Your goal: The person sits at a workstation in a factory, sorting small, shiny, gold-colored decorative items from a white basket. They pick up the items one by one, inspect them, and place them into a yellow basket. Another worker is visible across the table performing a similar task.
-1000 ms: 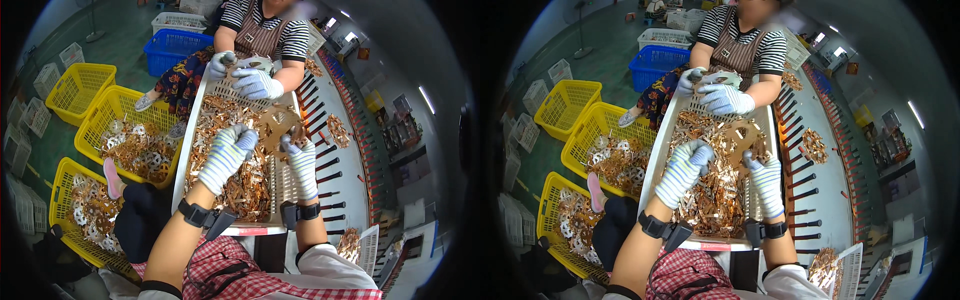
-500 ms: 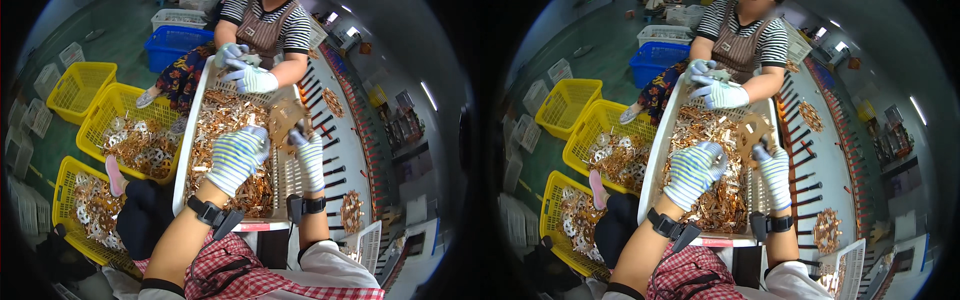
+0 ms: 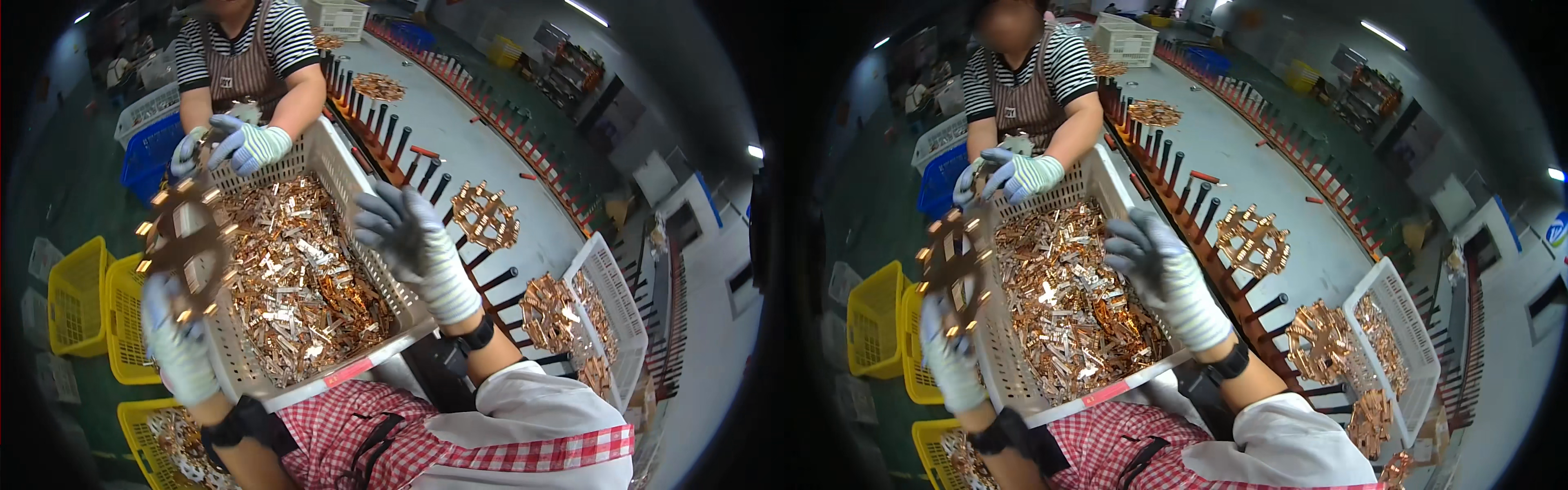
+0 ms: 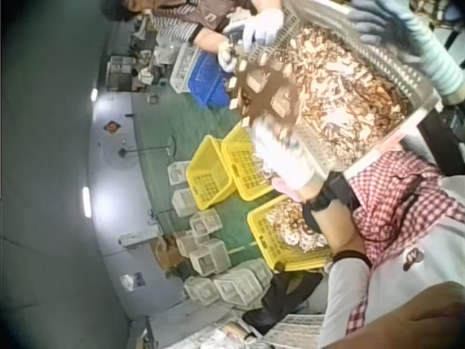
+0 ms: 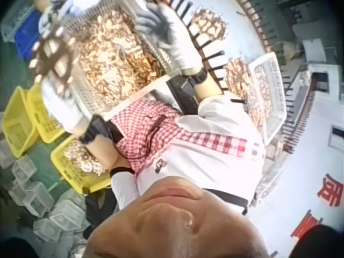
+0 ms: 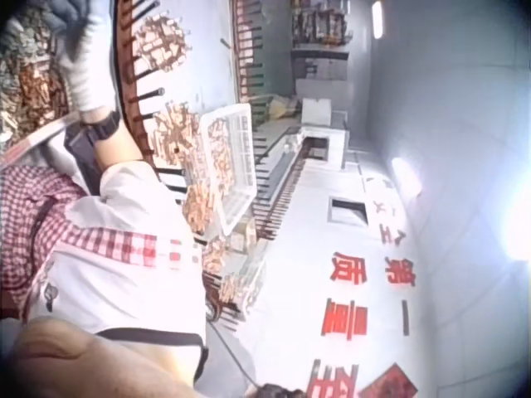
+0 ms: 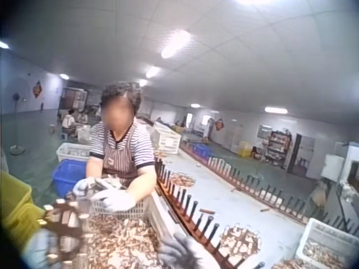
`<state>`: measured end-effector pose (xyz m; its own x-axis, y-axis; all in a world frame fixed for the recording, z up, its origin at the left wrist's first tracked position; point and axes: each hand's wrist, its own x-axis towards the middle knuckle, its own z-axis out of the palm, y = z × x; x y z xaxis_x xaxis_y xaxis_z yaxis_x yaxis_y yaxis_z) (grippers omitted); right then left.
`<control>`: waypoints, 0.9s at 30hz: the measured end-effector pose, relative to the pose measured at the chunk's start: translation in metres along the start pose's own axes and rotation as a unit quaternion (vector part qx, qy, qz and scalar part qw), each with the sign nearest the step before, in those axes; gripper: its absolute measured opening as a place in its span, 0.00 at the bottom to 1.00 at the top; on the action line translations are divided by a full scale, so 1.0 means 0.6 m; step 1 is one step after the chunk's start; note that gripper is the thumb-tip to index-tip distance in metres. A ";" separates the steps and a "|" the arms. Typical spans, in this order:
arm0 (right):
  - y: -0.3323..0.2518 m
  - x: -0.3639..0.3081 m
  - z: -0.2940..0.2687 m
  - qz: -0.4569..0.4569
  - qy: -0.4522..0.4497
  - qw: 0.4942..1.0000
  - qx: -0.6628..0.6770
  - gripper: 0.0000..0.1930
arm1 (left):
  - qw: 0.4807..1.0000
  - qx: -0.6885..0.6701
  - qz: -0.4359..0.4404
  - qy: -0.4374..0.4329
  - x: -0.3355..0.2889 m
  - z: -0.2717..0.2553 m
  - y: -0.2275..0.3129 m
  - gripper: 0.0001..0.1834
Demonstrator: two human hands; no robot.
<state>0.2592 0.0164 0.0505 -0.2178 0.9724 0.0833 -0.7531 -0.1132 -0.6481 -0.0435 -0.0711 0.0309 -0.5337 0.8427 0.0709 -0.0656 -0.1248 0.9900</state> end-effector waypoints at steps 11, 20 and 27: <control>-0.020 -0.125 -0.153 -0.215 0.291 0.930 0.061 0.30 | 0.937 0.164 -0.087 0.297 -0.214 -0.524 -0.284 0.31; -0.030 -0.135 -0.185 -0.297 0.361 0.883 0.043 0.23 | 0.830 0.483 -0.106 0.258 -0.255 -0.582 -0.357 0.34; -0.074 -0.089 -0.096 -0.336 0.205 0.905 -0.162 0.24 | 0.990 0.047 -0.004 0.137 -0.084 -0.284 -0.058 0.33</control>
<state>0.3397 -0.0185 0.0313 0.5200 0.8010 0.2967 -0.3933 0.5328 -0.7492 -0.1579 -0.1983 -0.0278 -0.7422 0.6690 0.0398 0.0007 -0.0587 0.9983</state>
